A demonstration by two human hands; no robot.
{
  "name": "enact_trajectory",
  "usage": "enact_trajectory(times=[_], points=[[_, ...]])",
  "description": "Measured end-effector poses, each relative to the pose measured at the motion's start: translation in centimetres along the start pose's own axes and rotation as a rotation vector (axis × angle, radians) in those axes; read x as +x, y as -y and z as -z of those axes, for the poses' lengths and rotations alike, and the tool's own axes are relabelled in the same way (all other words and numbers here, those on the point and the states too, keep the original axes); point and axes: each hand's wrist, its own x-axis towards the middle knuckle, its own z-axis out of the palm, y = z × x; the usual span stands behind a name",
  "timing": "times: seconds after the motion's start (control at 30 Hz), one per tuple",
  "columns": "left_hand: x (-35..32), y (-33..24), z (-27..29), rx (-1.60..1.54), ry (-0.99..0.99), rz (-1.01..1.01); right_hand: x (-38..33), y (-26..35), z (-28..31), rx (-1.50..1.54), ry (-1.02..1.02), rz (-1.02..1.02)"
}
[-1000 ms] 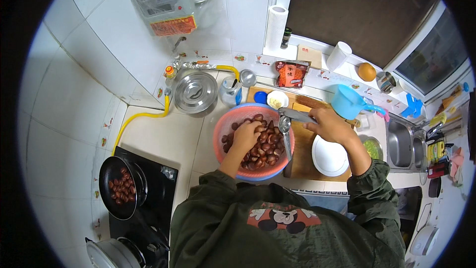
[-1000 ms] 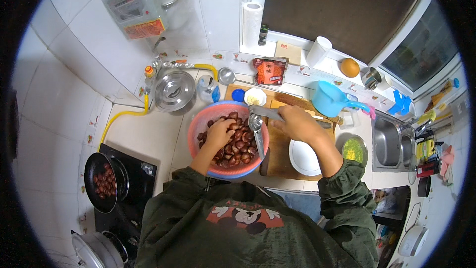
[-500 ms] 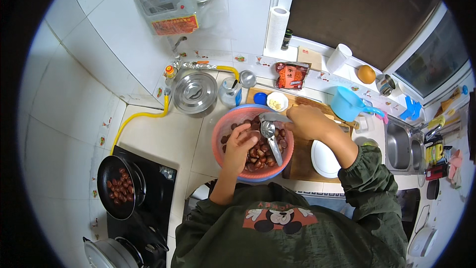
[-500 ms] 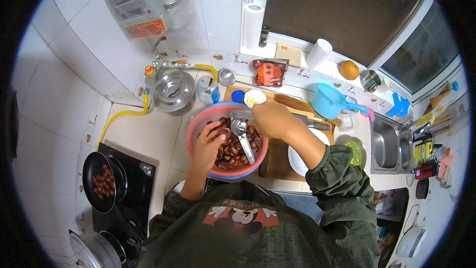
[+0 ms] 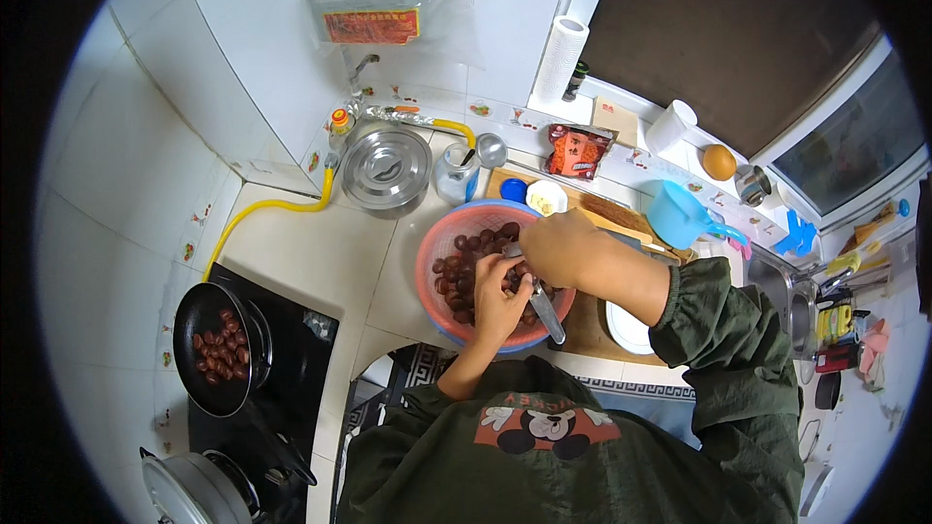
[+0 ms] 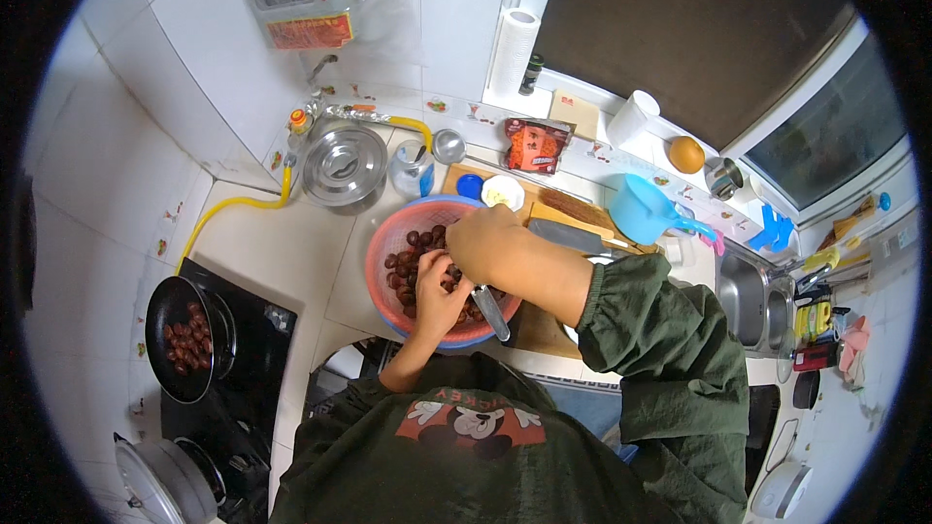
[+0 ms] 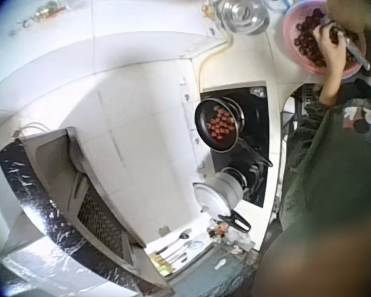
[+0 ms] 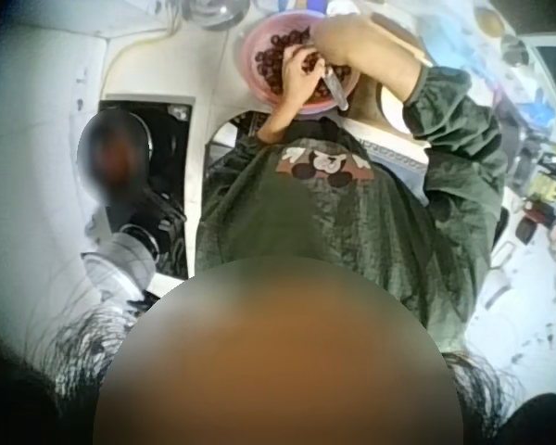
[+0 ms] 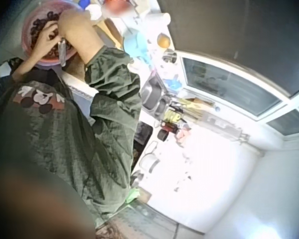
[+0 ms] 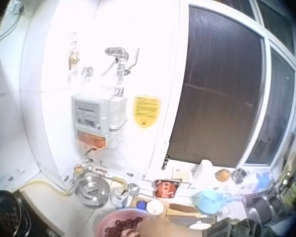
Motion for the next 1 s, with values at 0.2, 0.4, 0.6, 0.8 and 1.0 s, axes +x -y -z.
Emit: enact_trajectory(times=[0.2,0.4,0.6,0.8,1.0], points=[[-0.6,-0.4,0.4,-0.131,-0.044,0.088,0.8,0.7,-0.4,-0.002,0.011,0.022],[-0.1,0.6,-0.6,-0.098,-0.014,0.002,0.3,0.8,0.4,-0.032,0.052,-0.024],[-0.5,0.8,0.6,0.009,-0.023,0.022,0.9,1.4,0.4,-0.049,0.066,0.012],[-0.1,-0.3,0.9,0.082,-0.003,-0.004,0.8,1.2,-0.1,-0.031,0.015,0.011],[0.0,-0.8,1.0,0.043,-0.008,-0.004,0.7,1.3,-0.2,-0.049,0.013,0.033]])
